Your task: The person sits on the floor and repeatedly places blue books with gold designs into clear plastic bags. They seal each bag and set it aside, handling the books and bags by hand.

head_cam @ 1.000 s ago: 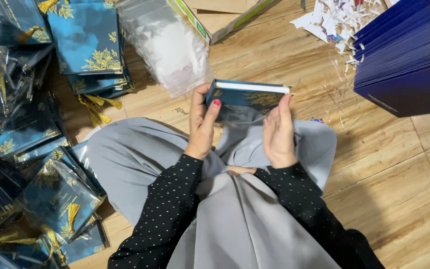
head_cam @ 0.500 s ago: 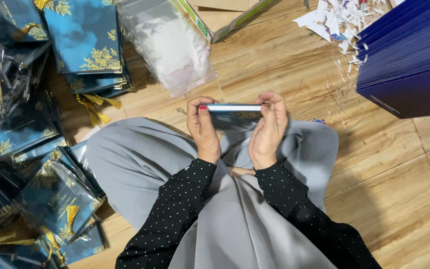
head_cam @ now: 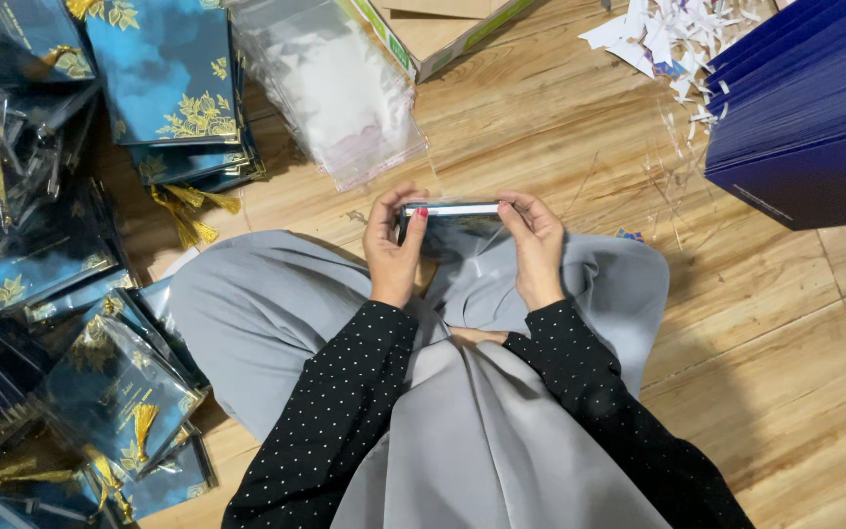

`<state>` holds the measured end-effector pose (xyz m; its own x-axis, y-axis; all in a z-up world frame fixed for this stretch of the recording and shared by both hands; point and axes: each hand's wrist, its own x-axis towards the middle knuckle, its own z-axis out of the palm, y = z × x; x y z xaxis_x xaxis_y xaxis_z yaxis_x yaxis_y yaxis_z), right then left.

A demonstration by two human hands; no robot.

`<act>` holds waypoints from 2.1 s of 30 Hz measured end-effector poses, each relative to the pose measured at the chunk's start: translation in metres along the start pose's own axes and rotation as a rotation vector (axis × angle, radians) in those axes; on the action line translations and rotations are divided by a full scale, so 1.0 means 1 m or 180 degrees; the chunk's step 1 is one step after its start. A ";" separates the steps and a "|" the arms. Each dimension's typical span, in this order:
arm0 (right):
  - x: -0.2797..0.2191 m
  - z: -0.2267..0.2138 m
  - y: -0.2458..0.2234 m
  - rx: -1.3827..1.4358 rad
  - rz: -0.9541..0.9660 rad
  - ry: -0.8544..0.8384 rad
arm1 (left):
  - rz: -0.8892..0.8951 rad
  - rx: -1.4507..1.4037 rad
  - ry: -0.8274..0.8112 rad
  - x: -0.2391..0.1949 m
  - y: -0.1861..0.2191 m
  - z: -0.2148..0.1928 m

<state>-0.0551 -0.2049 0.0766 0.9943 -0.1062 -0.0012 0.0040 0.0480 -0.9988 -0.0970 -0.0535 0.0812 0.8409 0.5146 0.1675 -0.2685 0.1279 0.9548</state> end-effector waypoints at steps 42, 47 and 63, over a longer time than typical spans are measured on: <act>-0.040 -0.074 -0.035 -0.3017 -0.1570 -0.2829 | 0.0062 0.4353 -0.3652 -0.020 0.031 -0.063; -0.048 -0.078 0.010 -0.3750 -0.1560 -0.2774 | 0.0268 0.4771 -0.3859 -0.012 0.006 -0.051; 0.053 -0.049 0.052 -0.0740 0.0370 -0.1041 | -0.1068 0.0716 -0.1723 0.022 -0.057 -0.046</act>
<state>-0.0073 -0.2571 0.0218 0.9682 0.2097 -0.1365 -0.0970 -0.1882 -0.9773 -0.0848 -0.0101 0.0195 0.9943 -0.0273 -0.1033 0.1033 -0.0031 0.9946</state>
